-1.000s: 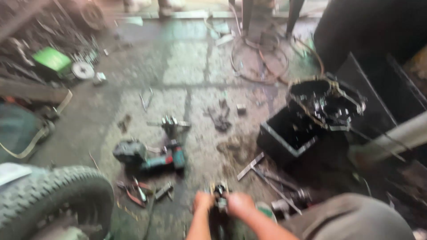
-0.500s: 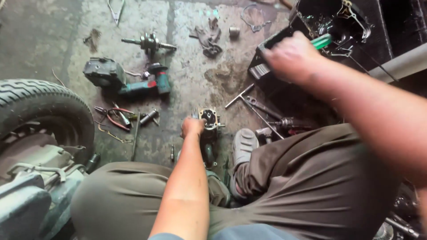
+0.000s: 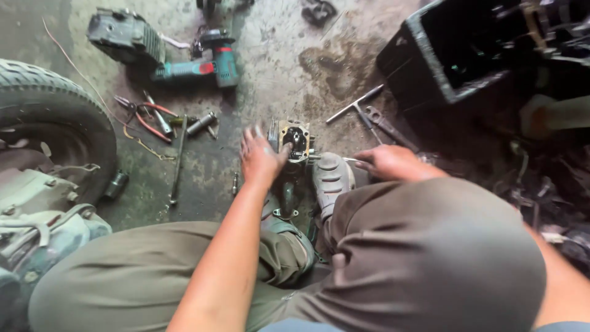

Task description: The recorder is disassembling and working on a motorcycle engine cylinder head using various tools including an impact wrench, screwdriver, and hammer.

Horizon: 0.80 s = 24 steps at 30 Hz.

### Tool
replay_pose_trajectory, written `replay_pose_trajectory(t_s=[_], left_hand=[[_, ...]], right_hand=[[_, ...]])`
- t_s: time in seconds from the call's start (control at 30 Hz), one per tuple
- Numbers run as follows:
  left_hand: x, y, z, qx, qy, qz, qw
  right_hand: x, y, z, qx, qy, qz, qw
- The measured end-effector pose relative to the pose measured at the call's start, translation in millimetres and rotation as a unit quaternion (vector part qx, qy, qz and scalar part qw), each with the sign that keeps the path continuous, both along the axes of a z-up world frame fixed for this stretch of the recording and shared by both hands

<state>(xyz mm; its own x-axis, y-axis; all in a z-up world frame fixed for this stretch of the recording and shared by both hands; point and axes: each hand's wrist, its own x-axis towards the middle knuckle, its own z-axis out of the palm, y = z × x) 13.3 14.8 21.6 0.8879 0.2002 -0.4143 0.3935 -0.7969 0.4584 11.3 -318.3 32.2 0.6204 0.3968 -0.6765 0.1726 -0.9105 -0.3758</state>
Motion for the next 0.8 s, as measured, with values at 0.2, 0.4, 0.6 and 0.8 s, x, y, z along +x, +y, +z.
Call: replay_pose_trajectory(t_s=[0.2,0.4,0.6,0.8], left_hand=[[-9,-30,26,0.015,-0.177,-0.360,0.916],[-10,-44,-5,0.085,-0.138,-0.449,0.879],[-8,-41,-14,0.048,-0.167,-0.434,0.884],[18,-38,8,0.079,-0.100,-0.504,0.854]], right_hand=[[-10,49,-12,0.028,0.002,-0.121,0.992],[-17,51,-44,0.084,-0.051,-0.140,0.985],[-14,67,-46,0.121,-0.073,-0.117,0.983],[-12,85,-48,0.230,-0.169,-0.084,0.955]])
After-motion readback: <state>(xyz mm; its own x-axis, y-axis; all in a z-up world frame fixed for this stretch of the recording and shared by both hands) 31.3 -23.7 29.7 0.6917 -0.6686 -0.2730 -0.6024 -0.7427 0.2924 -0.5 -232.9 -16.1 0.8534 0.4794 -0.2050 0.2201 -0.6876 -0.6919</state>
